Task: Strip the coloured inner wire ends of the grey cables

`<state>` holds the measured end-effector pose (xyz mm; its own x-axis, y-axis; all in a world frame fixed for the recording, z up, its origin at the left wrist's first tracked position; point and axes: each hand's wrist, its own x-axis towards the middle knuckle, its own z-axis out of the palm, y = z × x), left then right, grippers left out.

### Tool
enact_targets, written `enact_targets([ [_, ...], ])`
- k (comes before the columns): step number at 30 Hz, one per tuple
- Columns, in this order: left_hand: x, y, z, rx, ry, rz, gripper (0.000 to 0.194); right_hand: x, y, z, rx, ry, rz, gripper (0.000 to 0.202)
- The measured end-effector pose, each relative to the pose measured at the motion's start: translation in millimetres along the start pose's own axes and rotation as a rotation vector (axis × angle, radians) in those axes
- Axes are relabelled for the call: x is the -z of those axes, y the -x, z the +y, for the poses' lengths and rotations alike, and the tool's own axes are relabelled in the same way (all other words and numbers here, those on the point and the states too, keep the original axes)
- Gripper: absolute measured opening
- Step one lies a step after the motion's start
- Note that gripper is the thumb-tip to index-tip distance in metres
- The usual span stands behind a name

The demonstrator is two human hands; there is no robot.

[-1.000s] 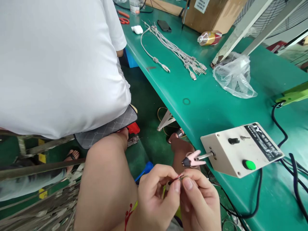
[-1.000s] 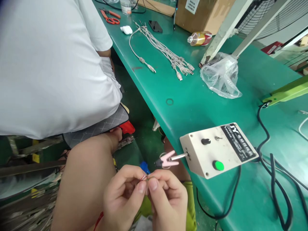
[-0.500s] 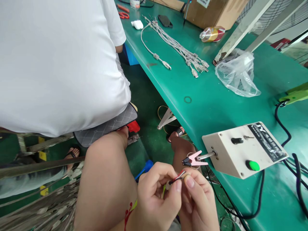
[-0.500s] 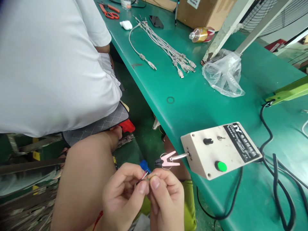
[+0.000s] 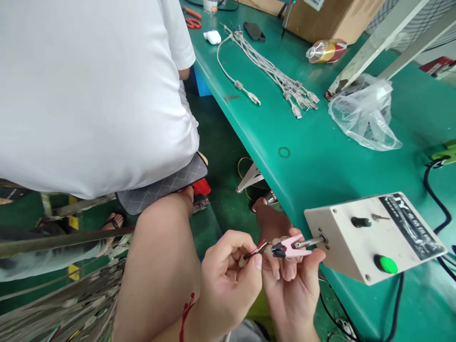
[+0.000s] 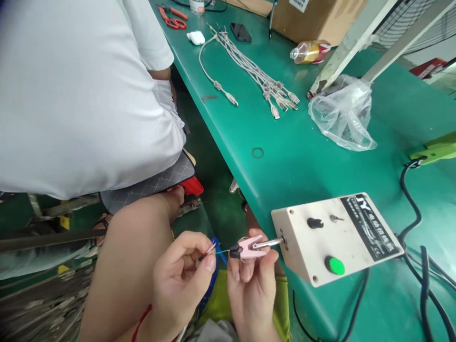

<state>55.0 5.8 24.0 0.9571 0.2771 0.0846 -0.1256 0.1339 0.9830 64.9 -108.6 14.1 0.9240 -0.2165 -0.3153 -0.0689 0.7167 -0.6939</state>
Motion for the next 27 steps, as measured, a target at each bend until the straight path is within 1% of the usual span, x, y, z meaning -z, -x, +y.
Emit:
enact_targets([
  [5,-0.6,2,-4,-0.009,-0.046,-0.031,0.017,-1,0,4,-0.015,-0.002,0.045,0.035],
  [12,-4.6,2,-3,0.058,-0.027,-0.045,0.014,1,0,3,-0.026,0.027,0.059,0.037],
  [15,-5.0,0,0,0.096,-0.004,-0.067,0.015,3,2,1,-0.021,0.065,0.035,0.042],
  [18,-5.6,0,1,0.113,0.023,-0.088,0.015,4,5,0,-0.067,0.07,0.042,0.051],
  [20,-6.1,0,0,0.099,0.035,-0.086,0.015,7,7,0,-0.123,0.062,0.058,0.062],
  [21,-6.4,1,-1,0.084,0.04,-0.08,0.016,9,7,1,-0.136,0.059,0.062,0.064],
  [22,-6.5,1,-2,0.068,0.043,-0.069,0.017,11,8,2,-0.136,0.058,0.057,0.06],
  [24,-6.0,4,-4,0.03,0.036,-0.041,0.019,20,12,4,-0.085,0.068,0.023,0.044],
  [25,-5.4,5,-5,0.013,0.025,-0.025,0.02,25,15,5,-0.038,0.091,0.002,0.039],
  [27,-3.4,8,-5,-0.028,0.004,0.0,0.021,35,25,4,0.084,0.181,-0.045,0.038],
])
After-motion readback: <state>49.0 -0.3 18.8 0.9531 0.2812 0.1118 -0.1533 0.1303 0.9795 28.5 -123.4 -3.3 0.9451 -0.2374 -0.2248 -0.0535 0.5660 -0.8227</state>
